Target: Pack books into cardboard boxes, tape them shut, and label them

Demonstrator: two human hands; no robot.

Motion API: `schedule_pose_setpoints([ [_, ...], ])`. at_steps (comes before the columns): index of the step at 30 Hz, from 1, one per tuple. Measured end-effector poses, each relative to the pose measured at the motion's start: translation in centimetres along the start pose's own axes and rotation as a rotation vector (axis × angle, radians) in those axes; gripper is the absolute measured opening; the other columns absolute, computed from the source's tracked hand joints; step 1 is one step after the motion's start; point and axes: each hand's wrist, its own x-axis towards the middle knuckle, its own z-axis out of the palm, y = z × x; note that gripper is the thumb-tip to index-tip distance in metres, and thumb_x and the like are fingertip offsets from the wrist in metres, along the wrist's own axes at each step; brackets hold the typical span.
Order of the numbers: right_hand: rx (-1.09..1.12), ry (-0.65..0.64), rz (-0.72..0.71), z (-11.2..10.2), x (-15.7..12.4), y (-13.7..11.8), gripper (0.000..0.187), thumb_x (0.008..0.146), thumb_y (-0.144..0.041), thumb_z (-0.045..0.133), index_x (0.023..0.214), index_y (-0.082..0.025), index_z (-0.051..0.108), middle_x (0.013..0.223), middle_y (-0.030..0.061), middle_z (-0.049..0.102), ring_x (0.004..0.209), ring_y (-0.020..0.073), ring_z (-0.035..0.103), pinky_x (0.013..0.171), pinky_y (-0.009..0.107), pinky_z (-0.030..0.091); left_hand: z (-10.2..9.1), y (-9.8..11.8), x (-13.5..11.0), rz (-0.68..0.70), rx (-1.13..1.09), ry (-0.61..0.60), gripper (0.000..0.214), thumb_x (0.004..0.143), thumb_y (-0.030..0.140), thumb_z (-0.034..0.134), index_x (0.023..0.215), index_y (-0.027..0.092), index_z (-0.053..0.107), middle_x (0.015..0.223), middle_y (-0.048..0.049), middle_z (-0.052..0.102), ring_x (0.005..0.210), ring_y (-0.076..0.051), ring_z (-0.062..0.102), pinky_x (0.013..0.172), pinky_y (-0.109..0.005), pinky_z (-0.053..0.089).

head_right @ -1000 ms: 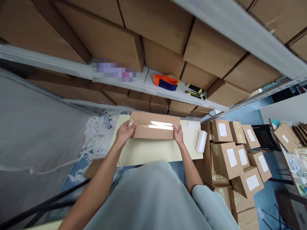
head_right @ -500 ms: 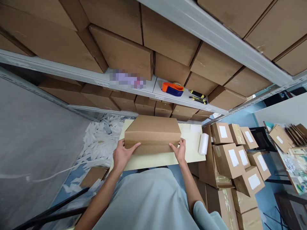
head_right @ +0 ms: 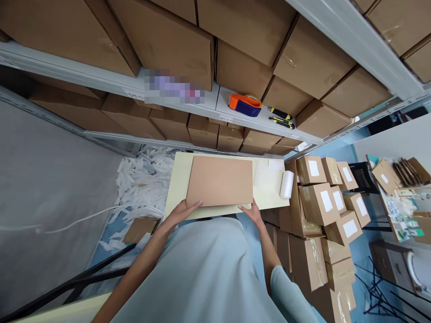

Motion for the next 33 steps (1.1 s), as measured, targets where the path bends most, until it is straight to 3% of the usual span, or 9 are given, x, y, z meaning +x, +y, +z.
schedule_pose_setpoints([
  [5, 0.102, 0.142, 0.056, -1.4, 3.2, -2.8, 0.106, 0.086, -0.086, 0.072, 0.167, -0.019, 0.054, 0.176, 0.0195, 0.050, 0.163, 0.0382, 0.050, 0.135, 0.055, 0.041, -0.4, 2.4, 4.4, 0.056, 0.087, 0.171, 0.099, 0.088, 0.070, 0.078, 0.159, 0.004, 0.054, 0.170, -0.0317, 0.051, 0.166, -0.045, 0.041, 0.136, -0.055, 0.038],
  [7, 0.110, 0.111, 0.023, -1.0, 4.6, -4.0, 0.104, 0.087, -0.087, 0.070, 0.165, -0.019, 0.057, 0.171, 0.0188, 0.056, 0.161, 0.0379, 0.052, 0.135, 0.055, 0.041, -0.1, 3.5, 5.8, 0.097, 0.072, 0.160, 0.095, 0.089, 0.068, 0.077, 0.158, 0.006, 0.056, 0.169, -0.0301, 0.053, 0.165, -0.045, 0.042, 0.137, -0.057, 0.035],
  [10, 0.144, 0.035, -0.055, 0.0, 5.7, -5.0, 0.099, 0.086, -0.084, 0.072, 0.158, -0.017, 0.063, 0.159, 0.0176, 0.069, 0.151, 0.0367, 0.062, 0.132, 0.054, 0.045, 0.7, 3.9, 6.7, 0.179, 0.036, 0.084, 0.082, 0.093, 0.061, 0.076, 0.156, 0.013, 0.059, 0.156, -0.0223, 0.068, 0.153, -0.038, 0.060, 0.132, -0.054, 0.044],
  [13, 0.212, 0.023, -0.079, 0.8, 5.6, -4.8, 0.092, 0.089, -0.079, 0.072, 0.157, -0.017, 0.063, 0.159, 0.0162, 0.069, 0.148, 0.0349, 0.065, 0.130, 0.052, 0.048, 1.5, 3.1, 6.5, 0.246, -0.055, 0.021, 0.070, 0.099, 0.049, 0.069, 0.160, 0.015, 0.056, 0.155, -0.0179, 0.070, 0.143, -0.030, 0.068, 0.126, -0.047, 0.051],
  [17, 0.305, 0.000, -0.035, 1.0, 5.3, -4.1, 0.086, 0.092, -0.073, 0.073, 0.159, -0.020, 0.062, 0.161, 0.0142, 0.068, 0.148, 0.0329, 0.065, 0.129, 0.050, 0.051, 2.0, 2.3, 6.5, 0.214, -0.057, 0.071, 0.067, 0.100, 0.042, 0.068, 0.160, 0.014, 0.056, 0.157, -0.0181, 0.068, 0.143, -0.029, 0.068, 0.127, -0.046, 0.051],
  [21, 0.322, -0.020, 0.048, 0.4, 5.5, -3.6, 0.087, 0.089, -0.071, 0.078, 0.158, -0.021, 0.063, 0.160, 0.0141, 0.068, 0.147, 0.0333, 0.067, 0.127, 0.051, 0.052, 1.9, 2.4, 6.4, 0.126, 0.032, 0.115, 0.069, 0.101, 0.046, 0.066, 0.159, 0.012, 0.056, 0.161, -0.0195, 0.065, 0.150, -0.032, 0.063, 0.129, -0.045, 0.048],
  [26, 0.250, 0.073, 0.171, -1.0, 4.0, -3.0, 0.101, 0.082, -0.086, 0.076, 0.154, -0.016, 0.067, 0.156, 0.0213, 0.070, 0.148, 0.0402, 0.064, 0.126, 0.057, 0.051, 0.5, 1.2, 4.4, -0.011, 0.111, 0.191, 0.091, 0.100, 0.064, 0.059, 0.163, -0.001, 0.048, 0.171, -0.0337, 0.049, 0.163, -0.045, 0.046, 0.136, -0.058, 0.036],
  [30, 0.237, 0.017, 0.089, 0.3, 2.3, -3.1, 0.097, 0.077, -0.100, 0.068, 0.130, -0.019, 0.080, 0.132, 0.0159, 0.083, 0.136, 0.0400, 0.071, 0.121, 0.056, 0.054, -0.3, 0.3, 2.9, -0.042, 0.133, 0.158, 0.086, 0.095, 0.068, 0.058, 0.155, 0.006, 0.056, 0.157, -0.0282, 0.065, 0.147, -0.041, 0.064, 0.128, -0.054, 0.048],
  [33, 0.199, 0.002, 0.019, 2.5, 1.8, -3.2, 0.095, 0.080, -0.105, 0.058, 0.119, -0.021, 0.082, 0.122, 0.0129, 0.086, 0.129, 0.0390, 0.074, 0.114, 0.054, 0.059, -0.7, 0.3, 3.6, 0.067, 0.248, 0.181, 0.077, 0.093, 0.066, 0.059, 0.145, 0.011, 0.064, 0.144, -0.0257, 0.073, 0.140, -0.041, 0.069, 0.121, -0.052, 0.054],
])
